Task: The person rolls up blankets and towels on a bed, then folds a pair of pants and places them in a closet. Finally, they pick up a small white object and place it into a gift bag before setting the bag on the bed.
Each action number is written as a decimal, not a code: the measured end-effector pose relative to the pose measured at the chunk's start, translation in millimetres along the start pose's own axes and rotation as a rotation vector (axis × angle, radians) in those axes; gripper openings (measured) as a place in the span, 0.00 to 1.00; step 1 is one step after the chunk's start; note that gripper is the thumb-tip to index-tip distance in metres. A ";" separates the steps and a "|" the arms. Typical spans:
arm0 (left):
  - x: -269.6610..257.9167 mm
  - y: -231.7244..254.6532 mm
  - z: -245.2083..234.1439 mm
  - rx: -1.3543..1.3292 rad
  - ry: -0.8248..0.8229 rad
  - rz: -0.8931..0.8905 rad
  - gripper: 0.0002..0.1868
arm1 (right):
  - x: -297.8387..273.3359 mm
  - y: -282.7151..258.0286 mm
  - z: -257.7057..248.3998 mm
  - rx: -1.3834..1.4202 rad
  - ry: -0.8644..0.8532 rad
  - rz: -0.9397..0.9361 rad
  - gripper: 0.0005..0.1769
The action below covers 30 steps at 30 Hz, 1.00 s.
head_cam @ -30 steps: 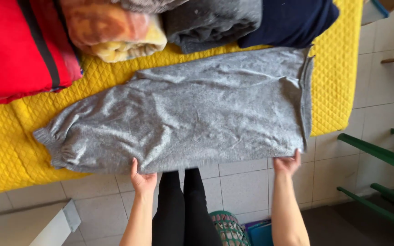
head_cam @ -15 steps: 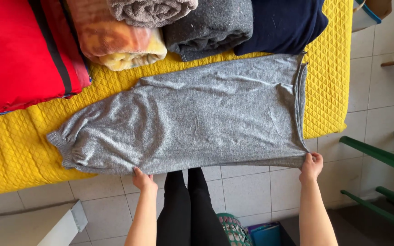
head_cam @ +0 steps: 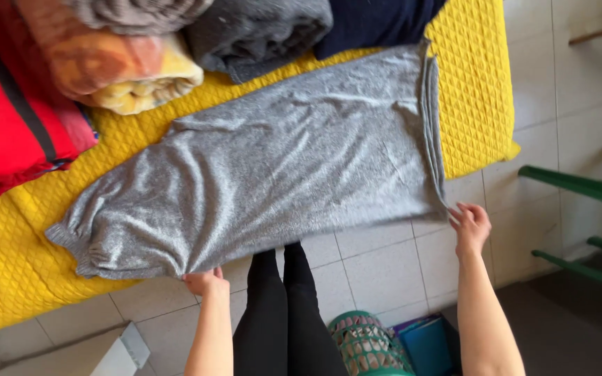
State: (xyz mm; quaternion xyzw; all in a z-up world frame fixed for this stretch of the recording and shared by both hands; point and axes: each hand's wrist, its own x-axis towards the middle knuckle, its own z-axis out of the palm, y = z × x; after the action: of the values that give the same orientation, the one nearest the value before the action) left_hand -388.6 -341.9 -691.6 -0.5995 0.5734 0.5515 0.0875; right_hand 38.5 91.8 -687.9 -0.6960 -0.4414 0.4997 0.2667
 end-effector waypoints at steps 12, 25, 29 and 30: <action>27.6 -118.3 28.3 0.453 -0.154 -0.055 0.24 | 11.9 34.6 87.1 0.419 -0.098 0.336 0.18; 58.8 -111.6 -17.6 0.646 -0.542 0.075 0.17 | 13.0 37.3 0.8 0.035 0.086 -0.104 0.22; 42.6 -89.1 0.2 0.144 -0.561 -0.286 0.19 | -3.4 42.5 60.9 0.475 -0.167 0.549 0.53; 32.7 -83.9 3.8 0.032 -0.561 -0.353 0.19 | -12.5 45.2 77.3 0.582 -0.246 0.632 0.60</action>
State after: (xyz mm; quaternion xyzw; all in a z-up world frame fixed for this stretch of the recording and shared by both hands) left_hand -333.7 -331.0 -762.2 -0.5130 0.4228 0.6624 0.3453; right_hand -19.1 54.2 -746.6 -0.6281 -0.0766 0.7390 0.2312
